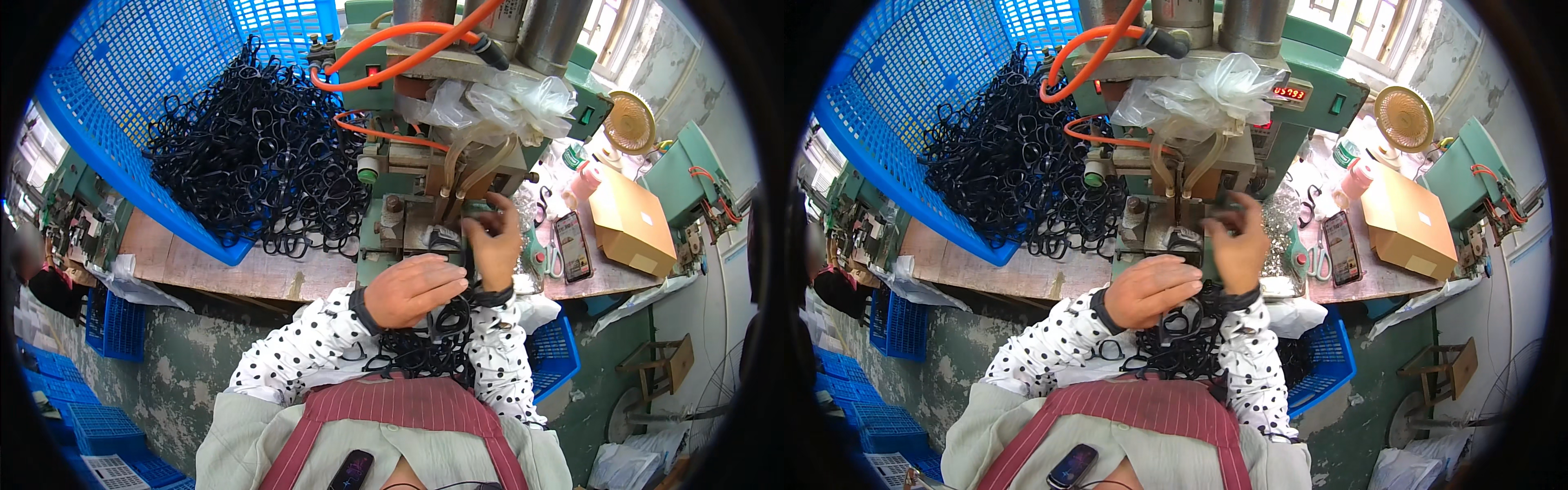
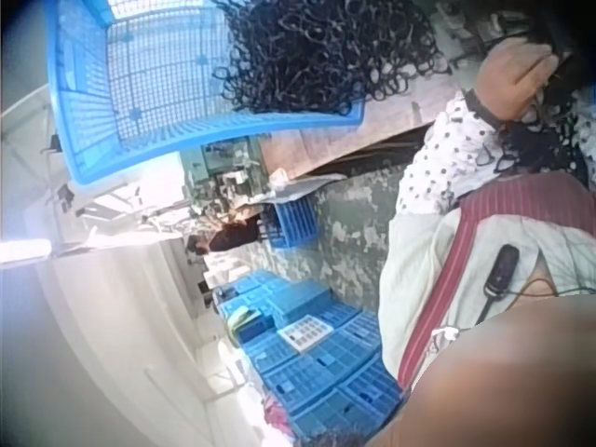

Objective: The person repeatedly picks black rubber rings and small metal pins, places them into a press machine, and removes the assembled units. The person handles the parts one at a time and deposits the finished items into a nearby blue basket.

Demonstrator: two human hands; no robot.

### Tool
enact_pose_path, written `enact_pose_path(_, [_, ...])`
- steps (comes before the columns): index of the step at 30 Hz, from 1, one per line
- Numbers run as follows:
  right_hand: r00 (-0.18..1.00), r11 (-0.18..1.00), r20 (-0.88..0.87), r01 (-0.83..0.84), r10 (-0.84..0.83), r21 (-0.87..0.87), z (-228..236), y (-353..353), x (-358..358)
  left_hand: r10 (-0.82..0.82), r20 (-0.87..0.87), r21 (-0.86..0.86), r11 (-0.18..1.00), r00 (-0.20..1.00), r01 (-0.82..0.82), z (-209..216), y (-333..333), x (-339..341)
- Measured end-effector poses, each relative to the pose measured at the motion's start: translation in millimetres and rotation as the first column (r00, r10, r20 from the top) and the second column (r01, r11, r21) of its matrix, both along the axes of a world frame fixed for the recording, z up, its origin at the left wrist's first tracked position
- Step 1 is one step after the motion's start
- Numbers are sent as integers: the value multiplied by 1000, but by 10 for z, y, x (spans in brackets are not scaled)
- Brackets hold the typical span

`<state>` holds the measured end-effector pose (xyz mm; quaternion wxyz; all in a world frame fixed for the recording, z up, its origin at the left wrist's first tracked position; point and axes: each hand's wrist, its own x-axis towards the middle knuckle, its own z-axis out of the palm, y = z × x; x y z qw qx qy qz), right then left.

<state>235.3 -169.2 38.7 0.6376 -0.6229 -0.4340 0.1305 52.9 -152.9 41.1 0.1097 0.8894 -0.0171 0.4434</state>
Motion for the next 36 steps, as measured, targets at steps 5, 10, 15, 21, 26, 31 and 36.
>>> enact_pose_path(5, [849,832,444,449,-285,-325,-944,-102,1093,-52,-52,-11,999,997,51,-73,75,50])
enact_pose_path(10, [678,898,729,373,-92,-234,-826,-276,774,-56,-52,-7,998,997,56,-95,97,33])
enact_pose_path(15, [720,930,647,365,-249,-49,-1035,-180,891,-42,-77,1,999,996,42,-95,88,17])
enact_pose_path(21, [902,922,288,368,-323,-119,-1004,-278,815,219,-45,163,964,975,-209,20,297,-297])
enact_pose_path(26, [810,896,464,438,-357,-74,-1036,-239,838,916,-57,-106,390,398,-914,-387,1178,-489])
enact_pose_path(31, [894,931,307,360,-327,-59,-1033,-213,839,903,-340,37,291,262,-956,-1066,1189,-737])
enact_pose_path(36, [889,930,326,361,-321,-70,-1010,-227,832,940,-174,165,323,295,-932,-1117,910,-1088])
